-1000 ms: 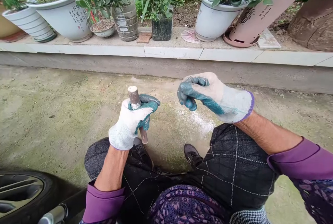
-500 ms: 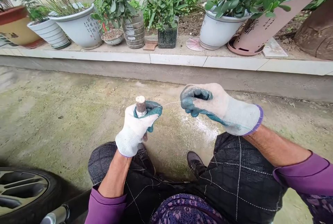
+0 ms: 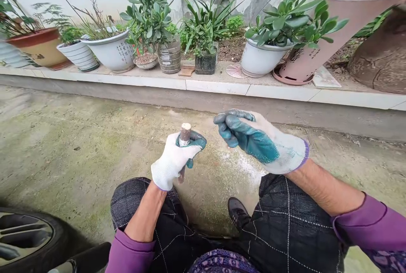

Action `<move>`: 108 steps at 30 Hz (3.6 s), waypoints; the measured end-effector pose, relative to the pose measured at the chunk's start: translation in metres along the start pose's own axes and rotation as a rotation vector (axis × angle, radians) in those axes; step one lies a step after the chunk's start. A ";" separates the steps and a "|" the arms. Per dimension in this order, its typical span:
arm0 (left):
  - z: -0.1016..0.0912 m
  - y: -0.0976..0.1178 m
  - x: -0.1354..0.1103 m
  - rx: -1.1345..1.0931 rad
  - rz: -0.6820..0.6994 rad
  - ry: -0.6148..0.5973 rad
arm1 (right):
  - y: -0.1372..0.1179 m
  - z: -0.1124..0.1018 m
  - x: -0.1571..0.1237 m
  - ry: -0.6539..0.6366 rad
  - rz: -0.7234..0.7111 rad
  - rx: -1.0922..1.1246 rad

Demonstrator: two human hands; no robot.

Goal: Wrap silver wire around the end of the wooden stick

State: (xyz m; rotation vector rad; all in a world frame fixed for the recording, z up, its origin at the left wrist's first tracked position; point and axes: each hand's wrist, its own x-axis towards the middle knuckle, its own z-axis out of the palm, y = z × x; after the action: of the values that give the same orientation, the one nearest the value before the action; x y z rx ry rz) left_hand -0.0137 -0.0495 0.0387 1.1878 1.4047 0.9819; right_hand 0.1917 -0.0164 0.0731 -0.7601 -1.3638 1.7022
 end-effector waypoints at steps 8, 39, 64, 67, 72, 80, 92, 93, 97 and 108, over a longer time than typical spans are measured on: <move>0.003 0.003 -0.008 -0.121 -0.061 -0.124 | 0.009 -0.001 0.003 0.046 -0.310 -0.815; -0.003 -0.003 -0.008 0.105 0.081 0.053 | -0.005 -0.004 -0.003 0.058 0.087 -0.339; -0.001 -0.002 -0.009 -0.159 0.034 -0.024 | 0.006 0.019 0.007 0.153 0.017 -0.275; -0.003 -0.004 -0.008 -0.266 -0.007 -0.111 | 0.001 0.021 0.011 0.166 0.046 -0.206; -0.002 -0.003 -0.007 -0.344 -0.018 -0.108 | -0.001 0.010 0.015 0.269 -0.081 -0.216; 0.000 -0.002 -0.004 -0.339 0.076 0.090 | 0.017 0.012 0.009 0.037 0.102 -0.319; -0.005 -0.003 -0.008 -0.041 0.089 0.240 | 0.010 0.018 0.003 -0.012 0.206 -0.199; -0.005 -0.004 -0.007 -0.015 0.123 0.247 | 0.010 0.017 0.003 -0.016 0.214 -0.176; -0.004 -0.010 -0.005 0.092 0.302 0.299 | 0.013 0.018 0.001 -0.003 0.178 -0.194; -0.008 -0.004 -0.003 -0.088 0.120 0.300 | 0.002 0.009 0.008 -0.134 0.146 -0.422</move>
State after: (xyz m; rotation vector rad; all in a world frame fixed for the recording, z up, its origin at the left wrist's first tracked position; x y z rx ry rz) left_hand -0.0225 -0.0533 0.0370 1.1017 1.5175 1.3364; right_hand 0.1793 -0.0141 0.0738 -1.0144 -1.8330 1.6158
